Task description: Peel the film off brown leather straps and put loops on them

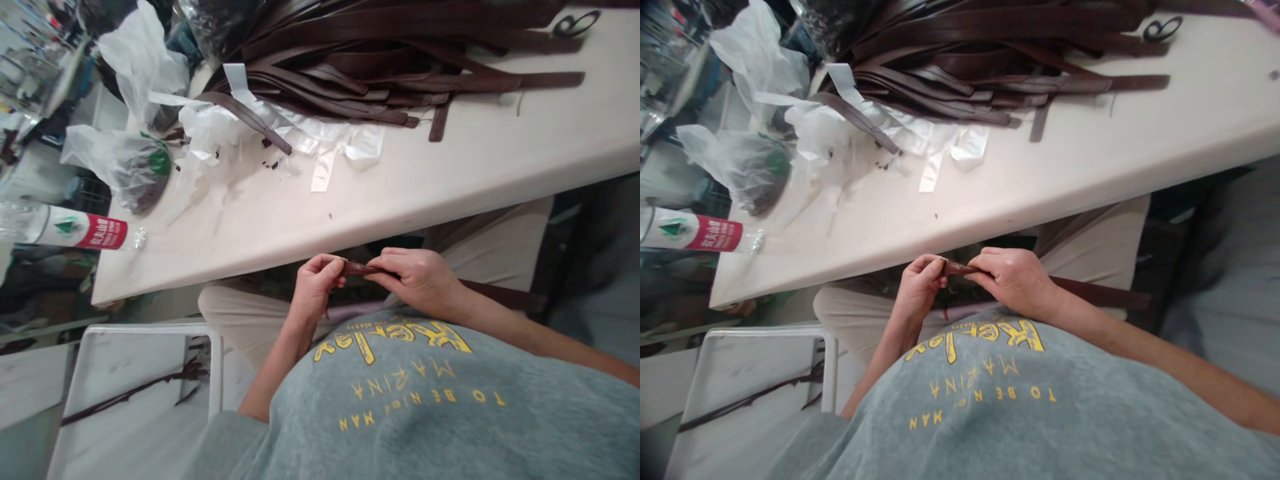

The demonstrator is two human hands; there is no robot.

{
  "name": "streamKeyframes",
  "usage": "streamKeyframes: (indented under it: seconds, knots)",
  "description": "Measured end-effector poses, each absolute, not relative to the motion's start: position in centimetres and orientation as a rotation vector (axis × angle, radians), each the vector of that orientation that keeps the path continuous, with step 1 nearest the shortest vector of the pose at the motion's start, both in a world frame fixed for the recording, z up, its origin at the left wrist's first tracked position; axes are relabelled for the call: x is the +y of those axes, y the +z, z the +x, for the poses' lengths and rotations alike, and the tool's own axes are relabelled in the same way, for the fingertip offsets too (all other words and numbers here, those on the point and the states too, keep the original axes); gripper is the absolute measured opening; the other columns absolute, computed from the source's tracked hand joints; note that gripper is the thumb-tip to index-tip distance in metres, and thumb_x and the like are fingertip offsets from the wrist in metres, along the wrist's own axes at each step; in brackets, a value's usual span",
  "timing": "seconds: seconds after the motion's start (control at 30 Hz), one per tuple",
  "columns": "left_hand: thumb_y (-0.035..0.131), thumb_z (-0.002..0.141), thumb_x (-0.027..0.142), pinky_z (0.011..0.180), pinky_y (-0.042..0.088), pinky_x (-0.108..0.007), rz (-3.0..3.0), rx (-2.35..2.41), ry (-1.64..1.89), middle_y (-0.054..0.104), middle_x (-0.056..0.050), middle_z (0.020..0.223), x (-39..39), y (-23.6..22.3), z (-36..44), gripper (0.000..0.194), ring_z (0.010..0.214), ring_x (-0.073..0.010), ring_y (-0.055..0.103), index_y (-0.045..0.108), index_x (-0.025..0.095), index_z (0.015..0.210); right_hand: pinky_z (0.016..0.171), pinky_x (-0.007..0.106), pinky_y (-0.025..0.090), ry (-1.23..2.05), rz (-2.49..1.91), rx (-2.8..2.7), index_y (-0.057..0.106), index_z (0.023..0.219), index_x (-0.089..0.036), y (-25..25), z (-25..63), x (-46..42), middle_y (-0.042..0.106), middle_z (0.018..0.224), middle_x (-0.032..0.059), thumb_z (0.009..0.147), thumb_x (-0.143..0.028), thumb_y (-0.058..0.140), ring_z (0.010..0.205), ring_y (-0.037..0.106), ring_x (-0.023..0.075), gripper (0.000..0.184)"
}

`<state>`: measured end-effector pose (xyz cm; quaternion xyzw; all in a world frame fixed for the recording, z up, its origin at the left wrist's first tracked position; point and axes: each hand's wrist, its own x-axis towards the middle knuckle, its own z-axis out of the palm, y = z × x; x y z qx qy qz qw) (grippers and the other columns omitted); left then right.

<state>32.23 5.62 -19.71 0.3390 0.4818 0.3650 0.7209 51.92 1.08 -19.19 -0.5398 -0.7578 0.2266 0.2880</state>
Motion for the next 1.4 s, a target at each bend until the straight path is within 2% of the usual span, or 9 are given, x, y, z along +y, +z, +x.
streamKeyframes:
  seconds: [0.17,0.4,0.6,0.73,0.9,1.1,1.27,1.4]
  knots:
    - [0.09,0.057,0.039,0.056,0.046,-0.02,0.776,0.994,0.839,0.067,0.002,0.068,5.0,-19.9,32.1,0.045,0.056,-0.007,0.054,0.076,0.019,0.095,0.062,0.026,0.048,0.633,-1.464,-2.003,0.072,0.093,-0.021,-19.4,52.2,1.1,0.07,0.08,0.0022,0.101,-0.033,0.046,0.071,0.066,0.0153,0.03]
    - [0.088,0.063,0.033,0.061,0.046,-0.023,0.91,0.97,0.761,0.072,-0.002,0.078,4.3,-20.8,32.9,0.03,0.062,-0.0099,0.056,0.078,0.017,0.087,0.063,0.027,0.048,0.688,-1.401,-2.05,0.07,0.087,-0.018,-19.1,51.2,1.4,0.069,0.079,0.0038,0.101,-0.033,0.046,0.071,0.065,0.0156,0.032]
    - [0.086,0.067,0.033,0.056,0.041,-0.021,0.963,1.002,0.836,0.063,0.001,0.064,5.1,-20.5,31.6,0.025,0.058,-0.0082,0.053,0.079,0.019,0.086,0.067,0.03,0.05,0.806,-1.445,-2.064,0.067,0.106,-0.019,-18.9,52.3,1.0,0.073,0.092,0.0045,0.096,-0.043,0.055,0.079,0.068,0.019,0.028]
    - [0.086,0.067,0.032,0.055,0.041,-0.02,0.98,0.976,0.836,0.063,0.001,0.064,5.1,-20.4,31.3,0.021,0.059,-0.0082,0.053,0.079,0.019,0.084,0.063,0.028,0.047,0.828,-1.419,-2.07,0.068,0.097,-0.019,-19.2,52.8,0.4,0.072,0.084,0.0035,0.099,-0.041,0.049,0.072,0.066,0.0166,0.029]
    - [0.086,0.067,0.032,0.057,0.044,-0.022,0.974,0.951,0.817,0.066,0.001,0.069,4.7,-20.3,32.1,0.024,0.059,-0.0088,0.054,0.079,0.021,0.086,0.056,0.025,0.041,0.781,-1.449,-2.082,0.068,0.081,-0.02,-19.2,52.1,0.6,0.067,0.07,0.0003,0.103,-0.042,0.041,0.063,0.062,0.014,0.041]
    - [0.087,0.065,0.034,0.067,0.05,-0.026,1.018,0.949,0.75,0.072,-0.003,0.079,4.6,-20.0,32.8,0.025,0.068,-0.0133,0.061,0.079,0.02,0.085,0.06,0.027,0.042,0.791,-1.437,-2.072,0.068,0.084,-0.019,-18.9,51.2,1.0,0.067,0.071,0.002,0.103,-0.042,0.039,0.065,0.061,0.015,0.042]
    - [0.086,0.065,0.036,0.065,0.049,-0.025,1.062,1.003,0.799,0.071,-0.003,0.075,5.5,-20.4,31.6,0.025,0.066,-0.013,0.061,0.079,0.019,0.083,0.059,0.027,0.042,0.877,-1.468,-2.06,0.066,0.096,-0.02,-19.1,52.5,0.4,0.07,0.079,0.002,0.098,-0.044,0.05,0.068,0.064,0.0167,0.029]
    - [0.086,0.065,0.036,0.068,0.051,-0.027,1.06,0.984,0.781,0.071,-0.003,0.074,5.4,-20.3,31.6,0.026,0.07,-0.0149,0.063,0.079,0.019,0.083,0.056,0.026,0.04,0.87,-1.476,-2.082,0.064,0.085,-0.021,-20.0,52.9,-0.1,0.065,0.068,-0.0002,0.1,-0.04,0.046,0.061,0.061,0.0149,0.03]
